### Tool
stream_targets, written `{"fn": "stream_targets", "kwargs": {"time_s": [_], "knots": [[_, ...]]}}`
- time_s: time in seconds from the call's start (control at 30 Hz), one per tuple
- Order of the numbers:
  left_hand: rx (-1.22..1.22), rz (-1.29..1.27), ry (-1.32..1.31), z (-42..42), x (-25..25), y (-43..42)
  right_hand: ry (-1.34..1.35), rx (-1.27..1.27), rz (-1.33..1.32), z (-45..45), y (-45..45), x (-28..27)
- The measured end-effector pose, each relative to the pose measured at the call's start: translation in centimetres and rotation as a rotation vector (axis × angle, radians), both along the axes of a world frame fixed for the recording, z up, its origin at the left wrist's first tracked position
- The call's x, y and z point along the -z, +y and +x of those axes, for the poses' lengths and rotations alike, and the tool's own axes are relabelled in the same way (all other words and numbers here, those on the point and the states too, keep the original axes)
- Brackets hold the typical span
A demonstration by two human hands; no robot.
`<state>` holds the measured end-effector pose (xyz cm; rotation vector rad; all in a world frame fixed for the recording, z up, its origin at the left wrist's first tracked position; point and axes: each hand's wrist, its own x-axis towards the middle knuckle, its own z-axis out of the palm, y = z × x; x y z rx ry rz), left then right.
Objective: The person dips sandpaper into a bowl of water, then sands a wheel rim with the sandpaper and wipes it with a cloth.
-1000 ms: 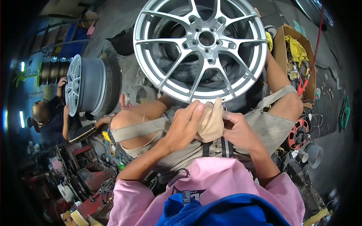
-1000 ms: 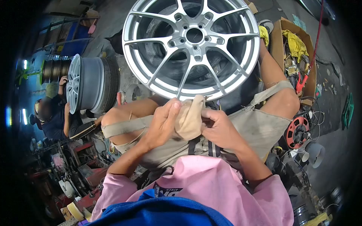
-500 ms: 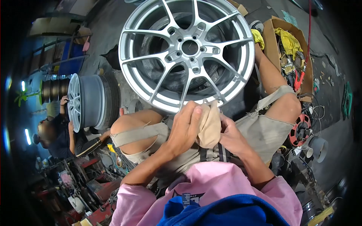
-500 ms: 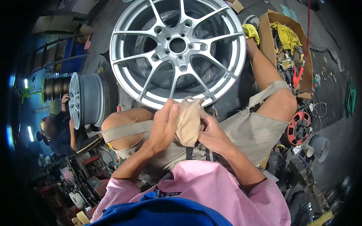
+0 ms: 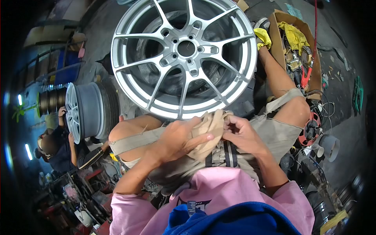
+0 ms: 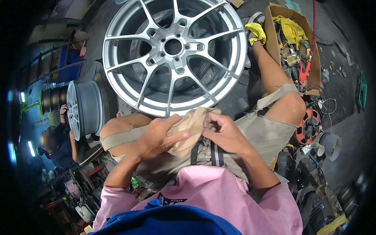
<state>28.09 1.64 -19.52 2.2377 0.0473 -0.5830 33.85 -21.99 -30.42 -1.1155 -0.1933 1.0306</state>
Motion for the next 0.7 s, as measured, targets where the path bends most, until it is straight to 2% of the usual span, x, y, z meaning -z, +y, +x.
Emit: {"fn": "stream_targets", "kwargs": {"time_s": [0.03,0.07,0.1,0.17,0.23,0.3,0.37,0.43,0.5,0.57,0.63,0.67,0.7], "knots": [[0.029,-0.008,0.042,0.2,-0.7,0.8,-0.03,-0.028,-0.033,0.4,-0.4,0.1],[0.127,0.108,0.229,0.8,-2.3,1.6,-0.043,-0.018,-0.027,1.0,-0.7,-0.7],[0.125,0.106,0.231,0.9,-3.3,2.5,-0.041,-0.021,-0.028,1.4,-0.9,-0.9],[0.164,0.346,0.28,0.7,-4.5,4.9,-0.057,0.049,-0.146,2.1,-1.2,-1.0],[-0.037,0.418,0.043,0.3,-5.0,9.8,-0.07,0.032,-0.165,3.0,-1.3,-1.1],[-0.341,0.425,-0.364,2.0,-6.0,12.9,-0.029,0.106,-0.182,3.3,-1.2,-0.7],[-0.546,0.323,-0.659,5.2,-6.5,13.4,-0.1,0.09,-0.171,3.4,-0.7,1.1],[-0.44,0.336,-0.88,8.2,-3.9,14.1,-0.178,0.166,-0.13,3.5,-0.1,2.0],[-0.486,0.45,-0.541,11.0,-2.3,10.2,-0.17,0.15,-0.138,3.9,0.4,1.6],[-0.286,0.349,-0.527,13.7,3.7,10.2,-0.163,0.139,-0.145,3.9,0.6,1.4],[-0.076,0.459,-0.783,15.3,10.9,10.0,0.064,0.25,-0.051,3.7,0.4,1.8],[-0.074,0.452,-0.781,15.3,12.4,9.2,0.065,0.254,-0.058,3.8,0.2,1.7],[0.048,0.633,-0.826,15.4,13.1,8.2,0.126,0.303,-0.062,3.8,-0.1,1.4]]}}
